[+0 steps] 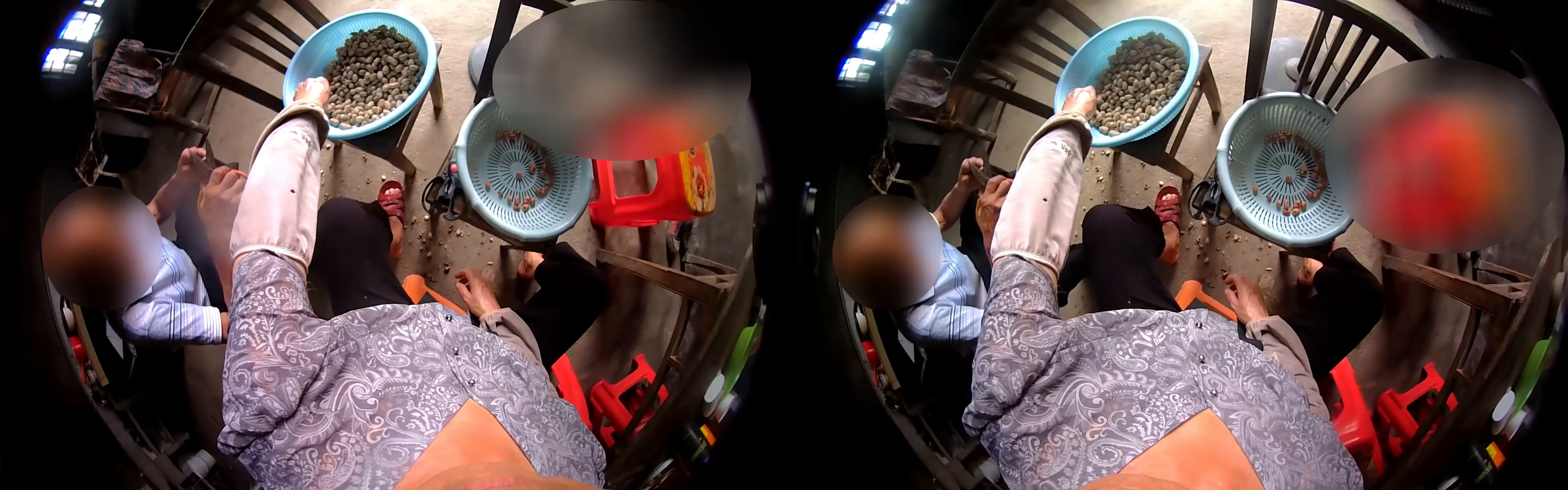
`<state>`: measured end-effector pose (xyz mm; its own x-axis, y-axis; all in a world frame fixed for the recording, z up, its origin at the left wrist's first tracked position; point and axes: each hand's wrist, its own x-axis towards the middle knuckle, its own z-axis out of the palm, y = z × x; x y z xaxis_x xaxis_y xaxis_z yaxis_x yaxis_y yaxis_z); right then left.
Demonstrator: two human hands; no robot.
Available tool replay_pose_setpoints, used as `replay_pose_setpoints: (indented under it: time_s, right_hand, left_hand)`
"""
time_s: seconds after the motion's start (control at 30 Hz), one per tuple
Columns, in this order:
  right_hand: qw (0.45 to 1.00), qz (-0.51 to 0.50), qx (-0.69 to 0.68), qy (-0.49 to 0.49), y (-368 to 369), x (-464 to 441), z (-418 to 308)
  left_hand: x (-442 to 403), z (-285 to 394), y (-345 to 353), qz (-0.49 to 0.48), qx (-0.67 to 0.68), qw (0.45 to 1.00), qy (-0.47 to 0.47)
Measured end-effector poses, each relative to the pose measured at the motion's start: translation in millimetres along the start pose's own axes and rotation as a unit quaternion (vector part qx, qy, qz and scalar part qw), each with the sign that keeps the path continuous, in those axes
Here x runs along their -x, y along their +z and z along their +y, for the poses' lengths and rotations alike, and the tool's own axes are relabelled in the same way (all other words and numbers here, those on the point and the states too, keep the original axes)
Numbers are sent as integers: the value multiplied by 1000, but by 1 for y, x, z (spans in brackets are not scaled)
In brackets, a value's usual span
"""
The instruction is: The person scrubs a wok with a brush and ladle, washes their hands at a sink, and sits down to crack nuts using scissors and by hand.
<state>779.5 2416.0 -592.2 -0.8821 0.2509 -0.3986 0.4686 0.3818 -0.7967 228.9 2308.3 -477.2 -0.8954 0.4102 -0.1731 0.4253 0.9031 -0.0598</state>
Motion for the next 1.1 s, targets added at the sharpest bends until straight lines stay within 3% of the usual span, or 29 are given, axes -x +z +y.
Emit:
replay_pose_setpoints:
  time_s: [0.13, 0.17, 0.33, 0.53, 0.67, 0.77, 0.8, 0.93, 0.97, 1.0, 1.03, 1.1]
  right_hand:
    - [999, -4, -37, 21, 1, -1, 3]
    - [999, -12, -24, 31, 1, -3, 3]
    - [997, -26, -58, 53, -4, -4, -12]
    - [997, -19, -66, 42, -2, 1, -13]
    - [996, -10, -74, 47, 1, 2, -10]
    - [993, 28, -113, 12, -1, 2, -15]
    - [987, 30, -158, 11, -4, 2, -19]
    - [928, 16, -373, -18, -13, 8, -46]
    - [901, 7, -432, -37, -15, 6, -53]
    - [873, 4, -486, -43, -14, 9, -59]
    - [835, -2, -549, -36, -13, 11, -64]
    - [771, -19, -636, -29, -14, 17, -72]
  left_hand:
    - [-8, 21, 4, -69, -39, 993, -87]
    - [-14, 22, 2, -140, -8, 986, -91]
    - [-13, 13, 21, -140, 133, 981, -1]
    - [13, 16, -5, -155, 187, 967, 73]
    - [20, 18, -15, -69, 281, 957, 19]
    - [47, 17, -36, -81, 599, 794, 65]
    - [71, 24, -46, -96, 656, 737, 130]
    - [199, 70, -59, -208, 692, 653, 228]
    - [231, 79, -53, -233, 633, 703, 227]
    - [270, 100, -46, -195, 650, 693, 243]
    - [290, 107, -21, -289, 626, 697, 198]
    - [321, 129, 31, -163, 565, 745, 317]
